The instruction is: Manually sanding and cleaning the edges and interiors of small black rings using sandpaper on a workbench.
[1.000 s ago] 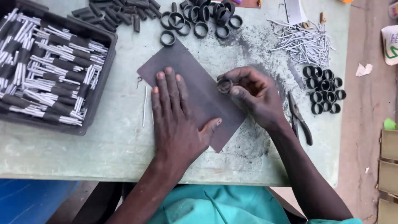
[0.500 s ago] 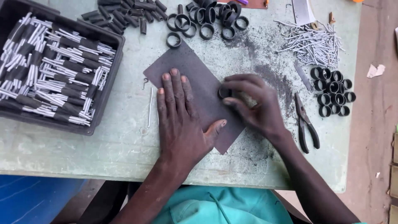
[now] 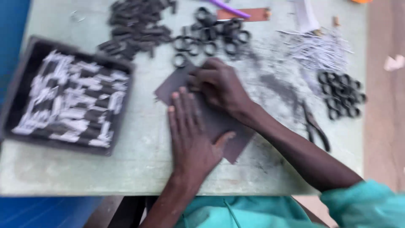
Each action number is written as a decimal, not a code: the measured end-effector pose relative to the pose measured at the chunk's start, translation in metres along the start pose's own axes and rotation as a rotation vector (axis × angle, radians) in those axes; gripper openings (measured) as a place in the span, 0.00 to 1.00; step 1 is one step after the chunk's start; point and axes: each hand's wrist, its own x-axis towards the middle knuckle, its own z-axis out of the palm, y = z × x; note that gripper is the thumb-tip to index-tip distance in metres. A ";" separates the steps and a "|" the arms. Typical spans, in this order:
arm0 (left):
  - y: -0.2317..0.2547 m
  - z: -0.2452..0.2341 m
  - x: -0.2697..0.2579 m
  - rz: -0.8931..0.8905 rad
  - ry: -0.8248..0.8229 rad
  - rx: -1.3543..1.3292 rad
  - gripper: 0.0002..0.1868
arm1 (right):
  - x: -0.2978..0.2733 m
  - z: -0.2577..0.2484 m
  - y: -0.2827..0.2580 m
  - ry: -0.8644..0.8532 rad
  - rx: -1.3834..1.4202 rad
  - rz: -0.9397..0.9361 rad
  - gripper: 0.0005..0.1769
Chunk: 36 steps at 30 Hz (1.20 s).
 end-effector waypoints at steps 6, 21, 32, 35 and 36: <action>0.002 -0.014 0.003 0.037 -0.006 0.064 0.69 | -0.037 -0.053 -0.048 0.185 0.152 0.317 0.14; 0.045 -0.056 0.033 0.141 0.070 -0.937 0.17 | -0.096 -0.107 -0.064 0.263 0.507 0.538 0.12; 0.033 -0.054 0.032 -0.178 -0.206 -1.835 0.21 | -0.158 -0.161 0.032 0.231 -0.618 0.712 0.17; 0.032 -0.052 0.032 -0.170 -0.204 -1.847 0.22 | -0.153 -0.163 0.028 0.202 -0.606 0.755 0.21; 0.032 -0.051 0.031 -0.177 -0.204 -1.856 0.22 | -0.152 -0.163 0.027 0.180 -0.618 0.798 0.22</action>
